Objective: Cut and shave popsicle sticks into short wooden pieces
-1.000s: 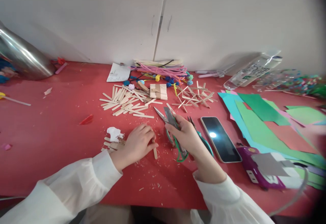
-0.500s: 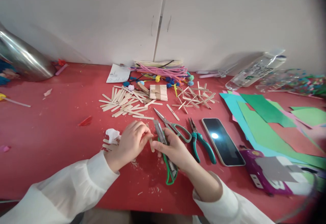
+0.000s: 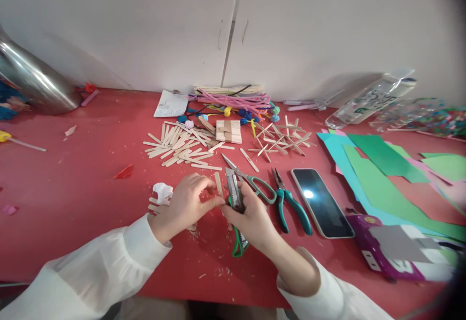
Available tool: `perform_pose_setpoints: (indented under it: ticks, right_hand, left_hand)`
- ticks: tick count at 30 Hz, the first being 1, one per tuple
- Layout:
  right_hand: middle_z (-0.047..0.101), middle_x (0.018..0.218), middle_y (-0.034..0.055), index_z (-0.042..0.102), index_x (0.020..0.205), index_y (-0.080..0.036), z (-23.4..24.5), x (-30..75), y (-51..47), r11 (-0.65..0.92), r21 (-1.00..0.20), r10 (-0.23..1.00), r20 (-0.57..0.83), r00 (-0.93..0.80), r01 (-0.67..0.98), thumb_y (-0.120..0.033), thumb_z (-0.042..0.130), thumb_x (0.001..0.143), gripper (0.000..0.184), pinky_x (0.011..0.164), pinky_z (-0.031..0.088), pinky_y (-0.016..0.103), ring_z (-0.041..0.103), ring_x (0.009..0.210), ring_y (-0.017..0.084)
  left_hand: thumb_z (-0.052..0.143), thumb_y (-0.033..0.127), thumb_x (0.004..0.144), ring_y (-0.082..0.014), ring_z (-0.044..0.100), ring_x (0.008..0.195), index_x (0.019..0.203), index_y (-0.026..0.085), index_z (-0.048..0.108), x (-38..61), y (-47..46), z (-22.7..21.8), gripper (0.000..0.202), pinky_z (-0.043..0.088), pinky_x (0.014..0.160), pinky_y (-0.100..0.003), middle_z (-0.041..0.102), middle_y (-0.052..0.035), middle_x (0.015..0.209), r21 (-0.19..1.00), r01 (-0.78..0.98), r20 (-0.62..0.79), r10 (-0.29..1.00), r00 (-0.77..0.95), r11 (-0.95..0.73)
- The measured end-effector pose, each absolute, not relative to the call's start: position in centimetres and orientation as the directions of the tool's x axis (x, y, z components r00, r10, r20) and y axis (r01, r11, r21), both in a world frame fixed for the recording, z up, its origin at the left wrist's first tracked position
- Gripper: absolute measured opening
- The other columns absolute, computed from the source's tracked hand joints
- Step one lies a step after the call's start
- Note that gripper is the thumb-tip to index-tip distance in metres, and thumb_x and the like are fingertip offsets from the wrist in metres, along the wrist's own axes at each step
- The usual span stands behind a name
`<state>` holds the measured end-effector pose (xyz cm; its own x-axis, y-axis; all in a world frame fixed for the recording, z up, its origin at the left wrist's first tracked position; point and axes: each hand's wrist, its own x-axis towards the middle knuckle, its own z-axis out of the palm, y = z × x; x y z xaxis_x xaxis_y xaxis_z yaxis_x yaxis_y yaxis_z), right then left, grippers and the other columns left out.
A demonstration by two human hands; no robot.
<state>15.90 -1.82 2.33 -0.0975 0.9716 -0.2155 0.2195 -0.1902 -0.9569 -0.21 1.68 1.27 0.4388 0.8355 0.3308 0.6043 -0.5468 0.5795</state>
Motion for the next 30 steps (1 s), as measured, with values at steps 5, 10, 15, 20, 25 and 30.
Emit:
perform_pose_setpoints:
  ticks: [5, 10, 15, 20, 25, 30]
  right_hand:
    - [0.046, 0.062, -0.0068, 0.044, 0.088, -0.021, 2.19, 15.72, -2.18, -0.064, -0.941, 0.99, -0.102, -0.097, 0.332, -0.02, 0.054, 0.073, 0.018, 0.052, 0.04, 0.021, 0.046, 0.054, 0.01]
    - [0.051, 0.068, -0.0047, 0.045, 0.091, -0.021, 2.03, 15.69, -2.27, -0.01, -0.929, 0.993, -0.054, -0.109, 0.369, -0.017, 0.051, 0.072, 0.02, 0.055, 0.04, 0.021, 0.046, 0.057, 0.01]
    - [0.038, 0.058, -0.0086, 0.045, 0.086, -0.021, 1.87, 15.7, -2.35, -0.013, -0.914, 0.992, -0.063, -0.11, 0.406, -0.018, 0.052, 0.072, 0.016, 0.05, 0.035, 0.02, 0.038, 0.051, 0.009]
    - [0.036, 0.057, -0.0093, 0.044, 0.087, -0.021, 1.77, 15.48, -2.48, -0.053, -0.921, 0.986, -0.11, -0.127, 0.385, -0.02, 0.053, 0.072, 0.017, 0.048, 0.032, 0.02, 0.035, 0.05, 0.009]
    - [0.037, 0.057, -0.0094, 0.044, 0.083, -0.022, 1.78, 15.42, -2.4, -0.088, -0.937, 0.982, -0.138, -0.128, 0.337, -0.021, 0.054, 0.072, 0.015, 0.047, 0.033, 0.02, 0.038, 0.049, 0.009]
    - [0.041, 0.056, -0.0094, 0.042, 0.08, -0.022, 1.81, 15.8, -2.19, -0.115, -0.953, 0.976, -0.161, -0.148, 0.282, -0.024, 0.055, 0.075, 0.014, 0.046, 0.033, 0.02, 0.042, 0.047, 0.009]
  left_hand:
    - [0.053, 0.035, 0.084, -0.015, 0.055, 0.07, 0.072, 0.018, 0.055, 0.07, 1.12, 1.88, 0.022, 0.043, 0.063, -0.027, 0.059, -0.0007, 0.07, 0.585, 0.615, 0.294, 0.845, 0.447, -0.529]
    - [0.048, 0.027, 0.087, -0.0141, 0.052, 0.065, 0.067, 0.018, 0.054, 0.26, 0.79, 2.0, 0.023, 0.041, 0.06, -0.026, 0.056, -0.0008, 0.065, 0.584, 0.619, 0.296, 0.848, 0.441, -0.526]
    - [0.043, 0.018, 0.085, -0.0136, 0.048, 0.061, 0.063, 0.018, 0.05, 0.22, 0.86, 1.8, 0.023, 0.038, 0.059, -0.027, 0.051, 0.0001, 0.06, 0.54, 0.628, 0.313, 0.826, 0.469, -0.561]
    - [0.041, 0.013, 0.081, -0.0123, 0.037, 0.053, 0.053, 0.019, 0.033, 0.25, 0.83, 2.03, 0.03, 0.031, 0.053, -0.026, 0.036, 0.0028, 0.051, 0.497, 0.652, 0.338, 0.82, 0.463, -0.573]
    - [0.041, 0.011, 0.079, -0.0122, 0.036, 0.053, 0.054, 0.019, 0.032, 0.27, 0.8, 2.12, 0.028, 0.03, 0.055, -0.026, 0.038, 0.0028, 0.052, 0.412, 0.653, 0.359, 0.772, 0.525, -0.635]
    - [0.041, 0.011, 0.081, -0.0125, 0.038, 0.056, 0.057, 0.019, 0.037, 0.11, 1.09, 2.0, 0.026, 0.031, 0.057, -0.027, 0.042, 0.0024, 0.054, 0.37, 0.641, 0.363, 0.739, 0.567, -0.673]
